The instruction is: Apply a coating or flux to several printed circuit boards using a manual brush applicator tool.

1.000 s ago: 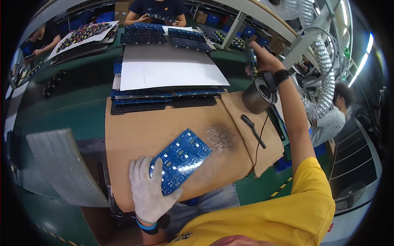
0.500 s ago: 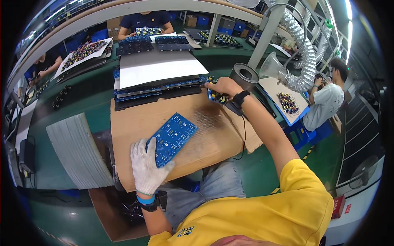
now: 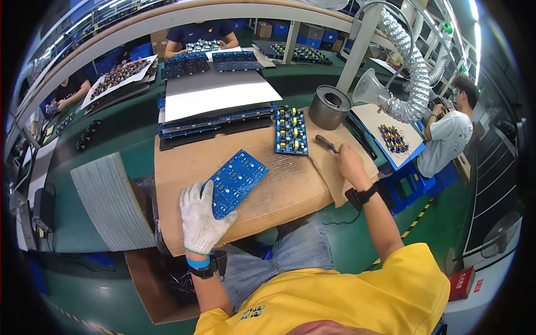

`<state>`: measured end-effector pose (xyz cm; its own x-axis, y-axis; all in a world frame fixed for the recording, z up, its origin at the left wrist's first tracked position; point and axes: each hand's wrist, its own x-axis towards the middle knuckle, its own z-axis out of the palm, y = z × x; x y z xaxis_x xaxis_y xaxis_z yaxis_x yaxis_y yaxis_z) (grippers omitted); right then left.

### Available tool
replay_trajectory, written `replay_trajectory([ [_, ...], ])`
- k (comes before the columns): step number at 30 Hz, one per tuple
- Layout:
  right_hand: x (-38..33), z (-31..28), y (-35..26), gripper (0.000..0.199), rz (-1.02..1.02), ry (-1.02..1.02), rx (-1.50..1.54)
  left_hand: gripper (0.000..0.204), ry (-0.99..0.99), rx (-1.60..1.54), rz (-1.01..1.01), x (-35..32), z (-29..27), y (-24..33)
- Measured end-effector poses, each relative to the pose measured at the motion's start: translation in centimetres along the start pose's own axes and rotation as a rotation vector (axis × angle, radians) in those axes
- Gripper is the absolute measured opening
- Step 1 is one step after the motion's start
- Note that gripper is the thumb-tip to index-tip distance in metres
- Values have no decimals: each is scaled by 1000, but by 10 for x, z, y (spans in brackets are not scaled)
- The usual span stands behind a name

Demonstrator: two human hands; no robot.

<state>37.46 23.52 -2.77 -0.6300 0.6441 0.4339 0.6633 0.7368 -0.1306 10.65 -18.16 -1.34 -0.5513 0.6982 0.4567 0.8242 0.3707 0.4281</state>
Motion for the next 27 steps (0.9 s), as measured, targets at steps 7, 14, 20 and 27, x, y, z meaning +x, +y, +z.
replay_trajectory([
  [7, 70, -78, 27, 15, -107, 408, -41, 93, 18, 32, 16, 5, 9, 6],
  [14, 195, -78, 37, 13, -181, 137, -125, 101, 19, -19, 28, -2, 2, 0],
  [20, 226, -39, 32, 15, -219, -165, -209, 105, 0, -74, -42, -7, 2, 0],
  [27, 232, -133, 27, 16, -189, 38, -139, 106, 4, -81, -52, -5, 1, 0],
])
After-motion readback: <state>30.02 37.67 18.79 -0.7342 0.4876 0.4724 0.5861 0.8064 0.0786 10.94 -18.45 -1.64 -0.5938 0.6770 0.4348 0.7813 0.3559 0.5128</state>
